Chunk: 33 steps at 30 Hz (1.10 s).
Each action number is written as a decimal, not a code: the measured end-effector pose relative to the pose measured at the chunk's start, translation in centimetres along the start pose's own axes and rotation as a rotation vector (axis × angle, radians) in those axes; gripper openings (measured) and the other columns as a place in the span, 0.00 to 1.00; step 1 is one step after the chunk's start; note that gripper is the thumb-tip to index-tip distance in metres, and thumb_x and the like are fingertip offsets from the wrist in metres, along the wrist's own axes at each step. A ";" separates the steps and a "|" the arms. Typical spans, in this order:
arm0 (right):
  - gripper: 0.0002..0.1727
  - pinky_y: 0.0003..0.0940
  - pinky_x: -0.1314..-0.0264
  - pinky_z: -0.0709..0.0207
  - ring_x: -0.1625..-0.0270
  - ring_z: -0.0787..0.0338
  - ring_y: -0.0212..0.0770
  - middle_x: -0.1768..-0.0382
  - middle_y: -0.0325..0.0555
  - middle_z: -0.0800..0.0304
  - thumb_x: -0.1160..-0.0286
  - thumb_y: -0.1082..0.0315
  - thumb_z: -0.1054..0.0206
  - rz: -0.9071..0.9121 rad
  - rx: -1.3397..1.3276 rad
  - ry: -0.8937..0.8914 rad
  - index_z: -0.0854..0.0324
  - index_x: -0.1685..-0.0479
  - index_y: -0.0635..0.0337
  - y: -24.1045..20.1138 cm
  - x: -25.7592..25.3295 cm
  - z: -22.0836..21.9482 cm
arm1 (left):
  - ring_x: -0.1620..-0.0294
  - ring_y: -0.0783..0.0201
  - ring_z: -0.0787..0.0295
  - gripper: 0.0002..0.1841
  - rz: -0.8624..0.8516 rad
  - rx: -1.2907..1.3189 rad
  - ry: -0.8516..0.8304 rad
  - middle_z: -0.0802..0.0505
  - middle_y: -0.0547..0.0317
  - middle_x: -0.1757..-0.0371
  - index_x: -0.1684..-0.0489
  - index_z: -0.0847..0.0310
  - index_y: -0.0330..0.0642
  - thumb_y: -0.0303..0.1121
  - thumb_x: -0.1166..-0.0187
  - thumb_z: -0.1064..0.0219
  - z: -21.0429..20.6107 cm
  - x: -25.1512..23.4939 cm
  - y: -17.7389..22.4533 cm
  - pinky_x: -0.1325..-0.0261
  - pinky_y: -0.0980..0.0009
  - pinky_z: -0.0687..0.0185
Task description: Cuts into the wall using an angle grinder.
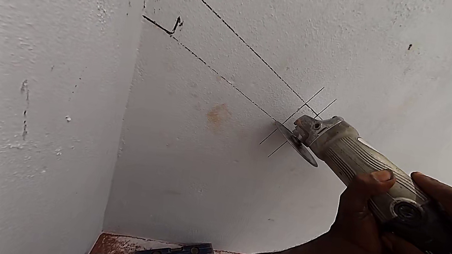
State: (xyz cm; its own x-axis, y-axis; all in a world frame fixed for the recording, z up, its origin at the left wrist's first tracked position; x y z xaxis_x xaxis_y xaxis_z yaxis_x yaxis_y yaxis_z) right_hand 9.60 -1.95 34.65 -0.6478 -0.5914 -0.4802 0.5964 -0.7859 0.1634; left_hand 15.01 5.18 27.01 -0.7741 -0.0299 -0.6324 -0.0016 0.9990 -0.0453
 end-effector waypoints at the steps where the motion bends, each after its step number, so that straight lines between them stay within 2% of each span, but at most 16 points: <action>1: 0.44 0.69 0.49 0.21 0.42 0.12 0.70 0.36 0.71 0.16 0.40 0.59 0.21 -0.007 0.002 0.000 0.30 0.18 0.67 0.0 0.0 0.0 | 0.65 0.72 0.08 0.16 0.008 -0.006 0.010 0.10 0.65 0.68 0.61 0.21 0.53 0.50 0.37 0.27 0.0 0.0 0.0 0.62 0.74 0.13; 4: 0.44 0.69 0.52 0.21 0.45 0.11 0.69 0.38 0.70 0.16 0.40 0.60 0.20 -0.023 -0.002 -0.004 0.29 0.18 0.65 0.0 0.0 0.0 | 0.66 0.72 0.09 0.14 0.028 -0.001 0.034 0.10 0.65 0.68 0.61 0.21 0.53 0.49 0.34 0.30 -0.1 0.1 0.1 0.62 0.74 0.13; 7: 0.44 0.69 0.53 0.21 0.46 0.11 0.69 0.39 0.69 0.15 0.40 0.60 0.20 -0.021 0.005 0.001 0.29 0.18 0.65 0.0 -0.2 0.0 | 0.64 0.72 0.08 0.12 -0.011 0.005 0.021 0.10 0.64 0.68 0.62 0.20 0.52 0.48 0.31 0.31 -0.1 0.0 0.1 0.59 0.75 0.13; 12: 0.44 0.69 0.55 0.21 0.47 0.11 0.69 0.40 0.69 0.15 0.41 0.58 0.20 -0.018 0.010 -0.003 0.29 0.18 0.64 0.0 -0.4 -0.1 | 0.63 0.71 0.08 0.13 -0.022 -0.002 0.031 0.10 0.63 0.67 0.61 0.20 0.51 0.48 0.31 0.31 0.1 -0.2 0.3 0.58 0.74 0.13; 20: 0.45 0.71 0.53 0.22 0.45 0.11 0.70 0.38 0.68 0.15 0.40 0.55 0.21 -0.011 0.023 -0.026 0.30 0.17 0.62 0.1 -0.7 -0.3 | 0.64 0.73 0.08 0.11 -0.038 -0.028 0.040 0.10 0.65 0.68 0.63 0.20 0.52 0.47 0.31 0.32 0.0 -0.2 0.6 0.59 0.76 0.13; 24: 0.45 0.71 0.54 0.22 0.46 0.11 0.71 0.39 0.69 0.15 0.40 0.55 0.21 -0.010 0.009 -0.022 0.30 0.17 0.63 0.1 -0.8 -0.3 | 0.64 0.73 0.08 0.12 -0.033 -0.038 0.034 0.10 0.65 0.68 0.62 0.20 0.52 0.49 0.30 0.33 0.2 -0.2 0.7 0.59 0.76 0.13; 28: 0.45 0.70 0.55 0.22 0.47 0.11 0.70 0.41 0.67 0.14 0.40 0.55 0.21 -0.007 -0.002 -0.021 0.30 0.18 0.63 0.3 -1.1 -0.5 | 0.64 0.74 0.08 0.08 -0.085 -0.030 0.010 0.09 0.65 0.68 0.62 0.20 0.52 0.44 0.26 0.36 0.1 -0.4 1.0 0.58 0.77 0.13; 33: 0.44 0.71 0.56 0.22 0.48 0.10 0.70 0.43 0.67 0.13 0.41 0.58 0.18 0.014 -0.004 0.013 0.28 0.20 0.63 0.7 -1.6 -0.9 | 0.63 0.74 0.09 0.08 -0.102 -0.082 0.031 0.10 0.66 0.67 0.60 0.22 0.53 0.44 0.24 0.38 0.6 -0.9 1.1 0.57 0.76 0.13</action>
State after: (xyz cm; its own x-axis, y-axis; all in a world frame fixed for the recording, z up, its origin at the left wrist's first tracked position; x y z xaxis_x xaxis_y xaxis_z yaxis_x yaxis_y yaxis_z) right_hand 11.45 -1.39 34.73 -0.6332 -0.5995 -0.4896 0.6068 -0.7772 0.1669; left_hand 16.07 6.27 27.04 -0.7866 -0.1319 -0.6033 -0.1324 0.9902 -0.0438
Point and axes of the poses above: each hand's wrist, its own x-axis away from the middle knuckle, its own z-axis out of the back of the hand, y = z × x, the point moved 4 cm from there along -x, towards the middle knuckle
